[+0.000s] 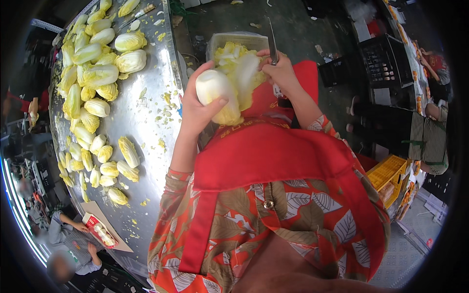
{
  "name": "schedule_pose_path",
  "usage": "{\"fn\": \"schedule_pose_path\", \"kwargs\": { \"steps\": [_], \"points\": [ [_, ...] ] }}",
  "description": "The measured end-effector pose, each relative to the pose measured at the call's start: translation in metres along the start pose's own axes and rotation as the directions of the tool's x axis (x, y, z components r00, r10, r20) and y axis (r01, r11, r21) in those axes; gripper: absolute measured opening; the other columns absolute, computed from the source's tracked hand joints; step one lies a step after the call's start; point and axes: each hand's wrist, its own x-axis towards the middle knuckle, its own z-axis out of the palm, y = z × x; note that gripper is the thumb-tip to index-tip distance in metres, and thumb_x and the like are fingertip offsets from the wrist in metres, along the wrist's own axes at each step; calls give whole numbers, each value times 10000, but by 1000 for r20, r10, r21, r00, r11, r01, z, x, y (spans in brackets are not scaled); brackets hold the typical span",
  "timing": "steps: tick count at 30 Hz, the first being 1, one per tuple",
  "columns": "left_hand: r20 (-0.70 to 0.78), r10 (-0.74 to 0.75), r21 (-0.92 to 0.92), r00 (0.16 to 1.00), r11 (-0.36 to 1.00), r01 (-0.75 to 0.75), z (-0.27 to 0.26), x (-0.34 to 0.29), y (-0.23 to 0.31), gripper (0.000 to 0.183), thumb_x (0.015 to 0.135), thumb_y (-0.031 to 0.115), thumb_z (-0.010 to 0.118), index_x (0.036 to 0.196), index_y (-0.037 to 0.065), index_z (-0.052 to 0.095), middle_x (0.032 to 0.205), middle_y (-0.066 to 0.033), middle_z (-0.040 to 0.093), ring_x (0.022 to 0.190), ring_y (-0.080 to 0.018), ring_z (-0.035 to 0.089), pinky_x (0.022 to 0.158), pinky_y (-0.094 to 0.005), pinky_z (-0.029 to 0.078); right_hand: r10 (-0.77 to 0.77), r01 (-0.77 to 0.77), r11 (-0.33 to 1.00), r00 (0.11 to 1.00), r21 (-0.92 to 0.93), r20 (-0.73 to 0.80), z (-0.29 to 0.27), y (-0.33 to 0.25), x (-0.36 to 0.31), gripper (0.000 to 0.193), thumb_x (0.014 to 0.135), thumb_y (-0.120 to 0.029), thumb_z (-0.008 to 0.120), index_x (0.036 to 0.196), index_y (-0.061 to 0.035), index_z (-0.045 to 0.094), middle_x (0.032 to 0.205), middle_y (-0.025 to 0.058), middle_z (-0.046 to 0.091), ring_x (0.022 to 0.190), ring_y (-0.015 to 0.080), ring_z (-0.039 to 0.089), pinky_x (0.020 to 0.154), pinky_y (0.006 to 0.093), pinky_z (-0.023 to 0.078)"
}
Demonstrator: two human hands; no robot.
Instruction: The person repeatedly picks up napa cabbage heads from a metal table, uses a knife to peel away the outer leaves, and places the trimmed cabbage into a white plastic bin. The process is repeated continuously throughout the clip.
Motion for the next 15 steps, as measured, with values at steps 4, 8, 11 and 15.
{"fn": "schedule_pose_path", "kwargs": {
  "steps": [4,8,11,15],
  "points": [
    [-90,63,-132,994,988,-75,7,6,-10,584,778,154,655,1306,51,428,1130,-96,568,1042,-191,559,912,-339,461,105,-174,957,954,233,282,-3,-3,-1,454,787,-131,614,1222,-31,532,933,84,619,528,49,480,420,170,338],
    [-98,-168,-511,981,854,96,15,24,-29,545,874,329,553,1319,57,393,1211,-167,538,1082,-277,551,935,-407,460,97,-225,935,907,276,411,23,-11,-32,540,816,-234,657,1305,-68,500,969,56,623,546,66,466,428,194,327],
    [-25,-158,-634,987,766,107,21,35,-37,547,892,393,499,1324,82,377,1205,-184,537,1124,-307,529,943,-438,453,33,-122,977,898,176,438,22,-20,-46,733,752,-288,757,1364,-49,432,1087,89,586,826,113,566,675,231,464],
    [-38,-281,-739,959,654,162,28,43,-18,568,919,445,406,1251,-15,442,1190,-192,551,1106,-307,533,955,-426,430,-69,85,996,907,-19,416,21,-21,-53,798,693,-267,804,1351,-11,431,1127,104,560,1024,144,546,869,270,455]
  ]
}}
